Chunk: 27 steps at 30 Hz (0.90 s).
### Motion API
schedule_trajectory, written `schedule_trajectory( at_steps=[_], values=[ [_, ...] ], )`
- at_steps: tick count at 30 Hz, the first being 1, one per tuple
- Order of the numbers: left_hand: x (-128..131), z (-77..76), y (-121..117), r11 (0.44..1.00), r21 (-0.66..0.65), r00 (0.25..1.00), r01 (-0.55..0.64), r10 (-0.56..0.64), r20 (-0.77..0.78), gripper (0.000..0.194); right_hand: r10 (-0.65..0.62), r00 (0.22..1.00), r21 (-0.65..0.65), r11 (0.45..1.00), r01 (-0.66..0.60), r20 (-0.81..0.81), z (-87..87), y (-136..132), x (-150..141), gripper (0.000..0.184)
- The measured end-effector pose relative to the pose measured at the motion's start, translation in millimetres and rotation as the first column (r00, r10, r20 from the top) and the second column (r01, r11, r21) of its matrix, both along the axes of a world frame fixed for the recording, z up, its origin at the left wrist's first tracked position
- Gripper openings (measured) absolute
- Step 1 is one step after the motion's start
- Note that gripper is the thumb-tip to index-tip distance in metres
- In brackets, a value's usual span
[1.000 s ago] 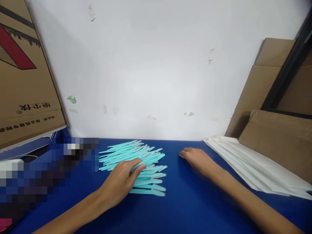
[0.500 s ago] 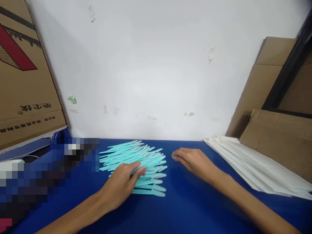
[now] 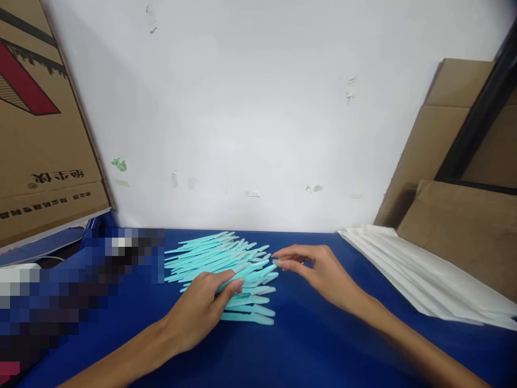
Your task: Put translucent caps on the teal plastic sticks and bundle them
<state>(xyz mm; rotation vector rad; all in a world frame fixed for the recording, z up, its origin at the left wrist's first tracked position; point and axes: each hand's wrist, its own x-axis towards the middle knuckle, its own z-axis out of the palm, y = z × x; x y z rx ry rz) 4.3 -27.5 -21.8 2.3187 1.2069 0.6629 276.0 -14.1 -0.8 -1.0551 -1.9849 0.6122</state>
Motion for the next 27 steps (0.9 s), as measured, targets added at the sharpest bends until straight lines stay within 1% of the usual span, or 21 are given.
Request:
schedule_trajectory(
  at_steps=[3, 7, 12, 17, 23, 27],
  values=[
    [-0.2, 2.2, -0.8, 1.000, -0.005, 1.000, 0.010, -0.010, 0.007, 0.050, 0.016, 0.997, -0.064, 0.998, -0.021, -0.074, 0.8, 1.1, 1.3, 0.018],
    [-0.1, 3.8, -1.3, 1.000, 0.003, 0.999, 0.020, -0.020, 0.026, 0.049, 0.036, 0.997, -0.048, 0.998, -0.039, -0.068, 2.2, -0.3, 1.2, 0.018],
    [-0.5, 5.3, -1.7, 1.000, 0.004, 0.999, 0.004, -0.004, 0.040, 0.047, 0.024, 0.996, -0.009, 1.000, -0.025, -0.084, 2.8, -0.5, 1.6, 0.017],
    [0.4, 6.4, -2.6, 1.000, -0.012, 0.999, 0.013, -0.012, 0.039, 0.048, 0.055, 0.995, -0.043, 0.997, -0.059, -0.086, 3.1, -0.5, 0.5, 0.018],
    [2.5, 1.5, -3.8, 0.998, 0.003, 0.997, 0.062, -0.062, 0.053, 0.045, 0.104, 0.988, -0.095, 0.989, -0.115, -0.115, 0.1, -4.7, -5.7, 0.018],
    [2.3, -2.3, -2.8, 0.999, 0.016, 0.998, 0.039, -0.040, 0.052, 0.043, 0.056, 0.974, -0.112, 0.990, -0.082, -0.222, -1.5, -5.4, -7.9, 0.029]
  ],
)
